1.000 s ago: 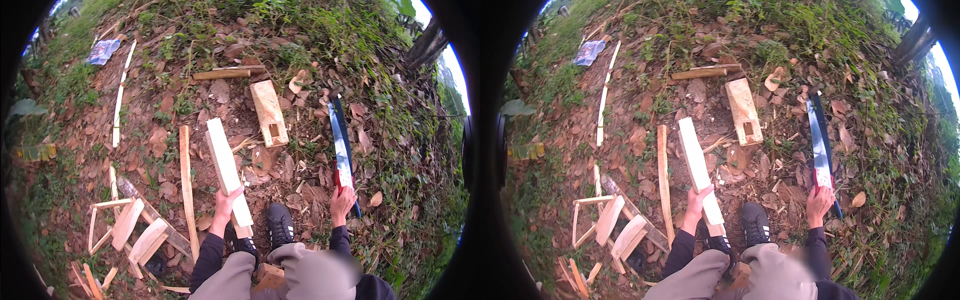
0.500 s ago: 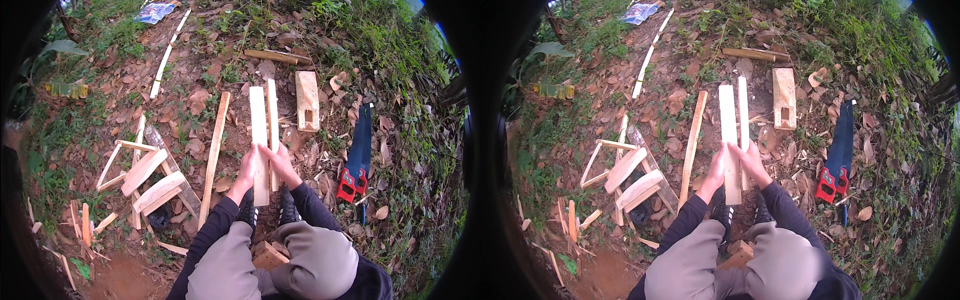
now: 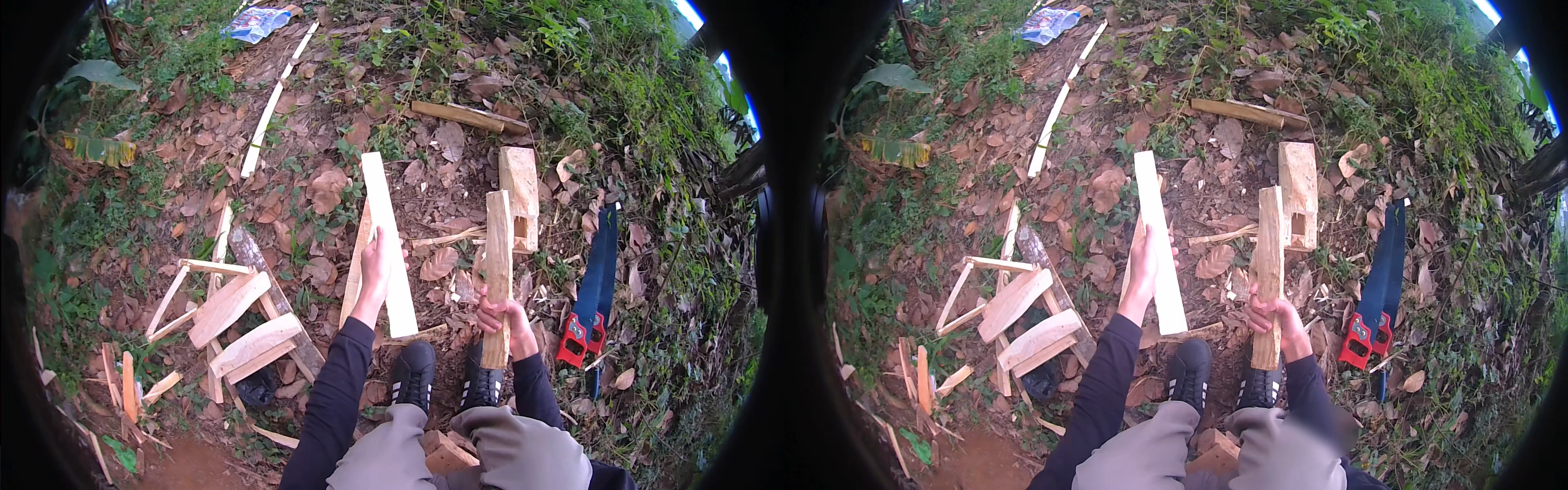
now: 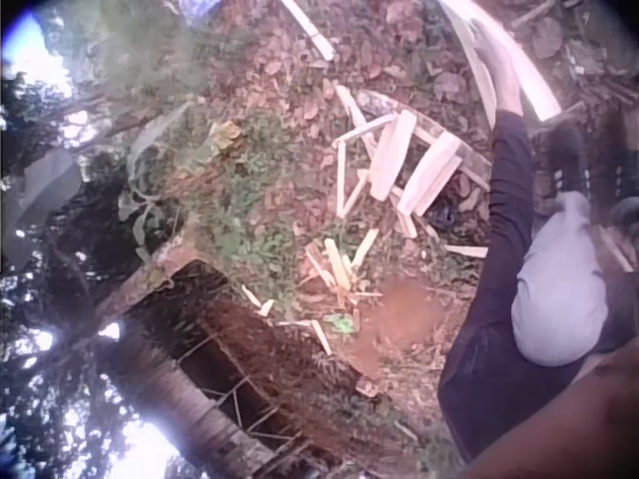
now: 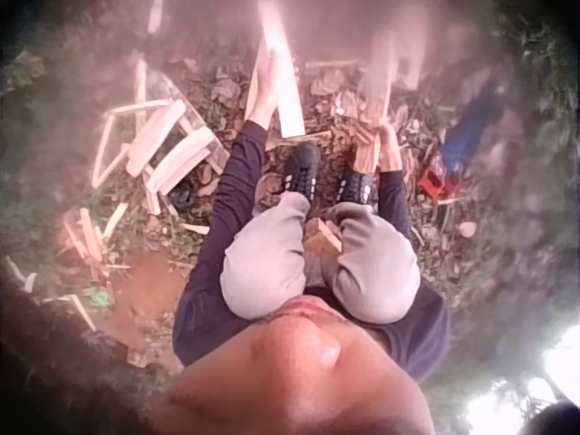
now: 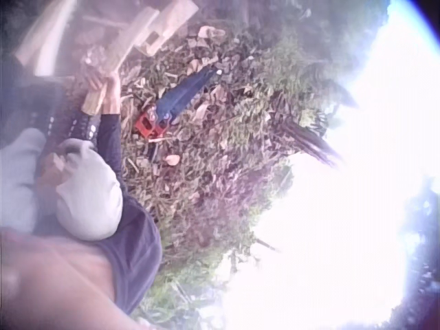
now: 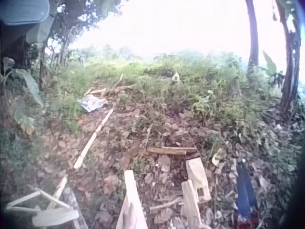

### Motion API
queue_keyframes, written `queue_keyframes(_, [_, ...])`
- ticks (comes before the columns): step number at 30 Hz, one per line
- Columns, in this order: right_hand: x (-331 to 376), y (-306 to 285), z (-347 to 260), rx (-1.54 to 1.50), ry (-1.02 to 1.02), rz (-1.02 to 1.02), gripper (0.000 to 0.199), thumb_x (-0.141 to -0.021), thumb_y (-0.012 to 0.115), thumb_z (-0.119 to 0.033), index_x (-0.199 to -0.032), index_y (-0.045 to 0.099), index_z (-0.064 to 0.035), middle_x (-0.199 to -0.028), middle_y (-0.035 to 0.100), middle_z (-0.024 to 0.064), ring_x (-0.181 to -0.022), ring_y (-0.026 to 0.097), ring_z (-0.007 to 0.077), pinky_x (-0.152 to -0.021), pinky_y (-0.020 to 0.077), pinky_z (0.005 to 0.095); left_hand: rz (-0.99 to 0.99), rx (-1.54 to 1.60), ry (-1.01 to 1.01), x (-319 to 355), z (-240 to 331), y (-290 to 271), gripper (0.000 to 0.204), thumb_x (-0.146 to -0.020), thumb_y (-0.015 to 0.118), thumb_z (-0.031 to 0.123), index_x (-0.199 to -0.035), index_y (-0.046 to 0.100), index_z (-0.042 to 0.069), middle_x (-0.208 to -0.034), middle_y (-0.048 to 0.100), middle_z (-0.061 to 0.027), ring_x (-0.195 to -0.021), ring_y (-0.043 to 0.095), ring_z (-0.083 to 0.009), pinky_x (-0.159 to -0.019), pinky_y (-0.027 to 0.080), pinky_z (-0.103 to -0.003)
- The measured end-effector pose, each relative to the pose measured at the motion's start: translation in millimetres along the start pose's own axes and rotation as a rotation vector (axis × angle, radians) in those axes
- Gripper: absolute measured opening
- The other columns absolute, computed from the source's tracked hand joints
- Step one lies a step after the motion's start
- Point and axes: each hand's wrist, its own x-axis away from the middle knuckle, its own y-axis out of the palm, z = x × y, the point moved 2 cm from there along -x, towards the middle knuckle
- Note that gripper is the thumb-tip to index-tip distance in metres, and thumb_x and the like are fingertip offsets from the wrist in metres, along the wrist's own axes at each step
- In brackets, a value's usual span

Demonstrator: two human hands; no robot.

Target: The person uses a hand saw to cut wooden planks into smaller pieces while sitting on the ground. They repeatedly position planks, saw them, and stack the cut pieces nearby.

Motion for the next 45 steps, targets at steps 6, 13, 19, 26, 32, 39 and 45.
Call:
queue_keyframes(6, [-8, -7, 8, 0.003, -0.084, 0.117, 0.037, -0.082, 0.058, -0.006, -0.118, 0.05, -0.0037, -0.07, 0.043, -0.0004, -0.048, 0.04, 0.0095, -0.047, 0.0373, 0.0261, -0.201, -0.049, 0.188, -63, 124, -15, 0.089, -0.099, 0.026, 0.074, -0.149, 0.039, 0.001, -0.133, 0.059, -0.0168, -0.118, 0.059, -0.0269, -0.104, 0.047, -0.048])
queue_keyframes(13, [-20, 16, 32, 0.035, 0.042, 0.008, 0.052, -0.102, 0.043, -0.052, -0.115, 0.052, -0.0032, -0.068, 0.045, 0.0028, -0.046, 0.042, 0.0138, -0.046, 0.0371, 0.0281, -0.078, -0.416, 0.184, 36, 52, -121, 0.062, -0.103, 0.045, 0.058, -0.129, 0.062, 0.004, -0.118, 0.071, -0.0116, -0.107, 0.069, -0.0181, -0.083, 0.053, -0.029])
queue_keyframes(19, [-17, 19, 51, 0.453, -0.036, 0.293, 0.049, -0.105, 0.039, -0.054, -0.111, 0.051, -0.0072, -0.075, 0.048, 0.0025, -0.056, 0.048, 0.0139, -0.052, 0.0431, 0.0278, 0.828, 0.204, -0.152, 160, -104, -273, 0.036, -0.093, 0.066, 0.042, -0.109, 0.067, 0.009, -0.084, 0.061, 0.0035, -0.069, 0.058, -0.0091, -0.058, 0.045, -0.027])
queue_keyframes(26, [-11, 11, 57, 0.723, -0.148, 0.376, 0.029, -0.106, 0.049, -0.037, -0.106, 0.054, -0.0086, -0.073, 0.052, 0.0009, -0.054, 0.051, 0.0106, -0.047, 0.0416, 0.0241, 1.044, 0.332, -0.147, 163, -119, -359, 0.065, -0.081, 0.073, 0.06, -0.122, 0.061, 0.01, -0.104, 0.063, -0.0042, -0.087, 0.057, -0.0172, -0.067, 0.043, -0.036])
queue_keyframes(32, [0, -6, 50, 0.715, -0.165, 0.409, 0.028, -0.106, 0.05, -0.037, -0.109, 0.055, -0.0104, -0.074, 0.052, -0.0005, -0.055, 0.051, 0.0094, -0.047, 0.0422, 0.024, 1.056, 0.69, -0.087, 149, -132, -368, 0.063, -0.085, 0.081, 0.037, -0.134, 0.054, 0.009, -0.12, 0.064, -0.0093, -0.112, 0.063, -0.0281, -0.091, 0.052, -0.047])
queue_keyframes(39, [9, -8, 42, 0.649, -0.183, 0.409, 0.025, -0.106, 0.05, -0.031, -0.116, 0.053, -0.0088, -0.079, 0.054, 0.0004, -0.06, 0.053, 0.0087, -0.051, 0.0443, 0.0233, 0.91, 0.908, -0.134, 156, -138, -374, 0.054, -0.092, 0.075, 0.036, -0.136, 0.052, 0.018, -0.12, 0.061, -0.0032, -0.12, 0.056, -0.0234, -0.106, 0.042, -0.047])
queue_keyframes(45, [12, -10, 39, 0.627, -0.194, 0.42, 0.026, -0.106, 0.051, -0.032, -0.118, 0.054, -0.0099, -0.079, 0.054, 0.0004, -0.059, 0.052, 0.0088, -0.05, 0.044, 0.0238, 0.926, 0.766, 0.069, 162, -134, -372, 0.037, -0.09, 0.076, 0.041, -0.119, 0.061, 0.021, -0.108, 0.061, 0.002, -0.104, 0.058, -0.0152, -0.088, 0.045, -0.039])
